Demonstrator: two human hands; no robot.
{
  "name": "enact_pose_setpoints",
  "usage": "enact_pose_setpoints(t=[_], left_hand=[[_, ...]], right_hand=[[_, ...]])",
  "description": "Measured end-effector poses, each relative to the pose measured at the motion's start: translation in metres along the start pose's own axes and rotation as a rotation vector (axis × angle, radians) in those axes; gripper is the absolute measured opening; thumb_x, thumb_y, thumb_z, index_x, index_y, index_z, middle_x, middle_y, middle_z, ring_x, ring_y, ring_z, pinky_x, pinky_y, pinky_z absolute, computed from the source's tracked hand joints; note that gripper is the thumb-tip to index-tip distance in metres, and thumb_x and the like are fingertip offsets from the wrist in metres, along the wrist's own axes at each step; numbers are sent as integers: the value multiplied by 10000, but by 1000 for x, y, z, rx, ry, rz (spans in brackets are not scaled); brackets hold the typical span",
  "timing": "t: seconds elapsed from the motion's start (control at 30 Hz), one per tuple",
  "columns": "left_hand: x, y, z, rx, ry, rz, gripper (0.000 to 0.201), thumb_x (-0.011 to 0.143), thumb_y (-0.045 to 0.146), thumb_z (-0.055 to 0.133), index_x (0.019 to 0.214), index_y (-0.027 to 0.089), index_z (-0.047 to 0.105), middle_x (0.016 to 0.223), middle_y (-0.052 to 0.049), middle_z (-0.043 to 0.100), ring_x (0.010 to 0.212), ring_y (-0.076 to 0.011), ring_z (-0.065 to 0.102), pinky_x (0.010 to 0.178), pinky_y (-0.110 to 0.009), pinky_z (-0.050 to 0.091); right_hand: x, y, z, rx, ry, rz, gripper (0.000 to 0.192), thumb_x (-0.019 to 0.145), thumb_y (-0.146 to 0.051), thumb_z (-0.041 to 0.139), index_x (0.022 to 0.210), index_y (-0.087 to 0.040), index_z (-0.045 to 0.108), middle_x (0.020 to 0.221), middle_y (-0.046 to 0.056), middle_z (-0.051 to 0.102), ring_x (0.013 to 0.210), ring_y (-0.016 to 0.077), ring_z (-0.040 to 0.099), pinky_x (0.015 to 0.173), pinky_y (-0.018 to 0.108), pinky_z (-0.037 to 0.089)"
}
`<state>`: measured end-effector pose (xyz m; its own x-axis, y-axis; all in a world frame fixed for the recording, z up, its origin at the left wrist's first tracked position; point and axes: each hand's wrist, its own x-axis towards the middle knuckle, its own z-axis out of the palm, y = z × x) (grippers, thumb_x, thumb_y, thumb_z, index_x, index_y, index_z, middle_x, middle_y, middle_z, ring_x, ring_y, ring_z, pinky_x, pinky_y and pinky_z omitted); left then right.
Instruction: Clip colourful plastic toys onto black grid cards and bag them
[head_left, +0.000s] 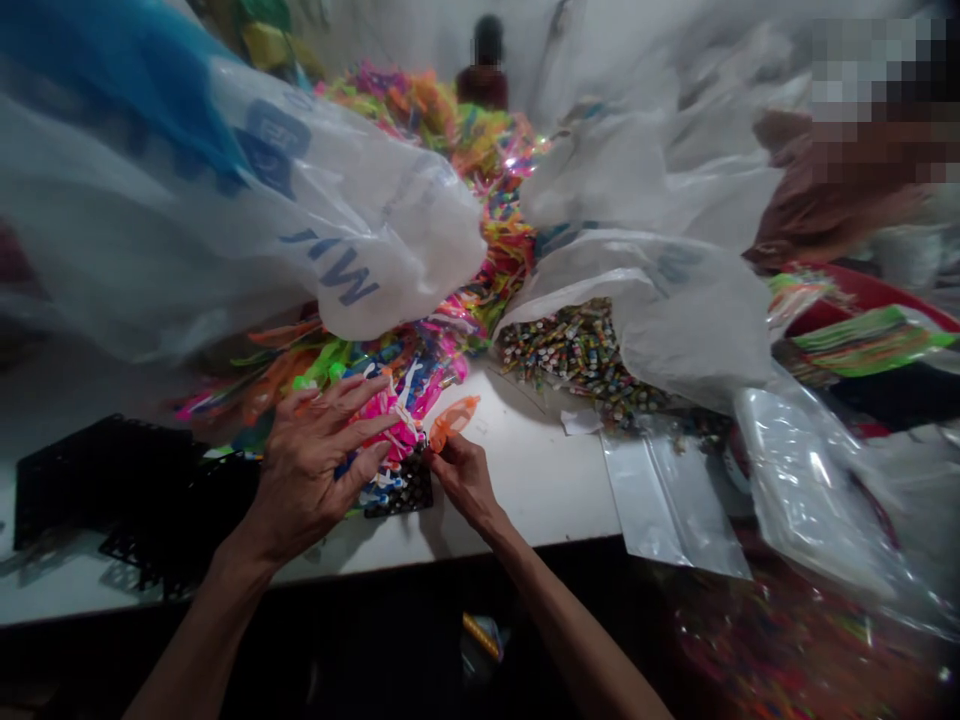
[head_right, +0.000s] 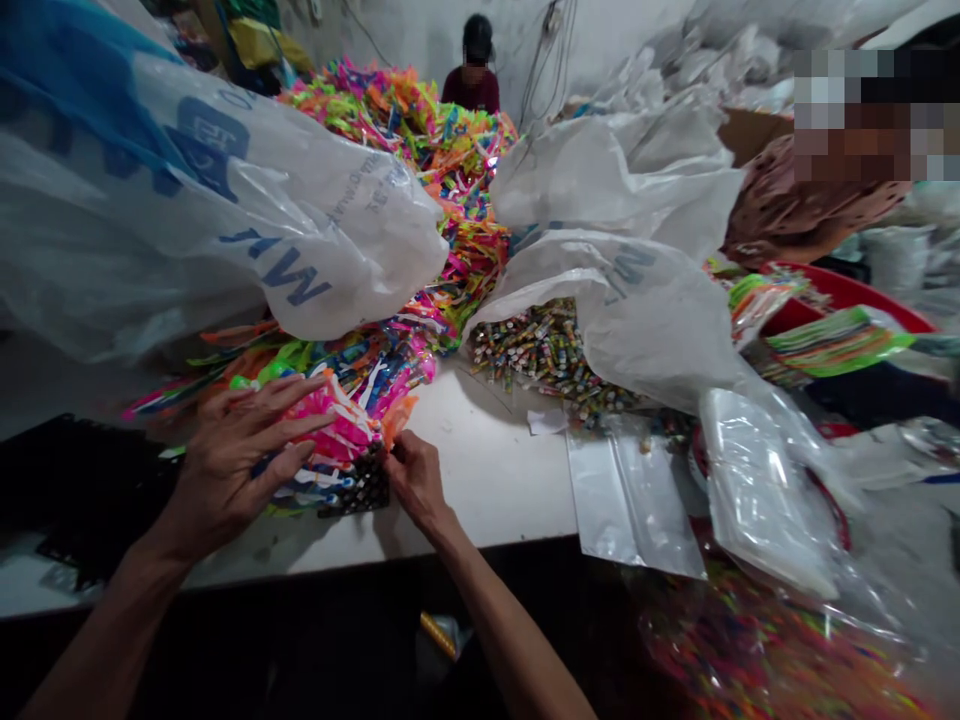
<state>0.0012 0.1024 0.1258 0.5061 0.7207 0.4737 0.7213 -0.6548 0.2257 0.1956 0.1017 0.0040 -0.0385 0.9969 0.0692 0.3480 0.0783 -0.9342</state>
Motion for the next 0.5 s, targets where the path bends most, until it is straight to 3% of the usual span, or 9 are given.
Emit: enact_pose_setpoints(t=[0.17, 0.33, 0.43, 0.5], left_hand=[[1, 2, 0, 20, 1, 20, 333, 921, 325, 451, 1244, 321, 535, 1392, -21, 480, 1290, -274, 425, 991, -506, 287], [2, 4, 1, 82, -37, 57, 369, 913, 350, 462, 1279, 365, 504, 1421, -7, 443, 1298, -296, 408, 1012, -516, 284], [1, 2, 2, 125, -16, 39, 398, 912, 335, 462, 1308, 356, 474, 1405, -22, 464, 1294, -298, 409, 998, -512, 295], [1, 0, 3, 132, 4, 40, 421, 906, 327, 471, 1326, 353, 452, 1394, -31, 477, 1288, -290, 416, 991, -501, 302]], right_hand=[[2, -6, 4, -349, -11, -97, 95, 810, -172, 496, 782, -173, 587, 727, 21, 602, 642, 139, 509, 583, 222, 344], [-6, -16, 15, -568, 7, -45, 140, 788, -99, 498, 806, -161, 622, 768, 51, 649, 644, 150, 551, 583, 233, 347], [6, -15, -3, -486, -113, -28, 116, 753, -110, 574, 809, -165, 659, 729, 28, 661, 640, 146, 574, 584, 221, 380], [30, -14, -24, -482, -167, -32, 179, 733, -108, 609, 883, -173, 680, 792, 29, 683, 697, 155, 601, 627, 223, 416]])
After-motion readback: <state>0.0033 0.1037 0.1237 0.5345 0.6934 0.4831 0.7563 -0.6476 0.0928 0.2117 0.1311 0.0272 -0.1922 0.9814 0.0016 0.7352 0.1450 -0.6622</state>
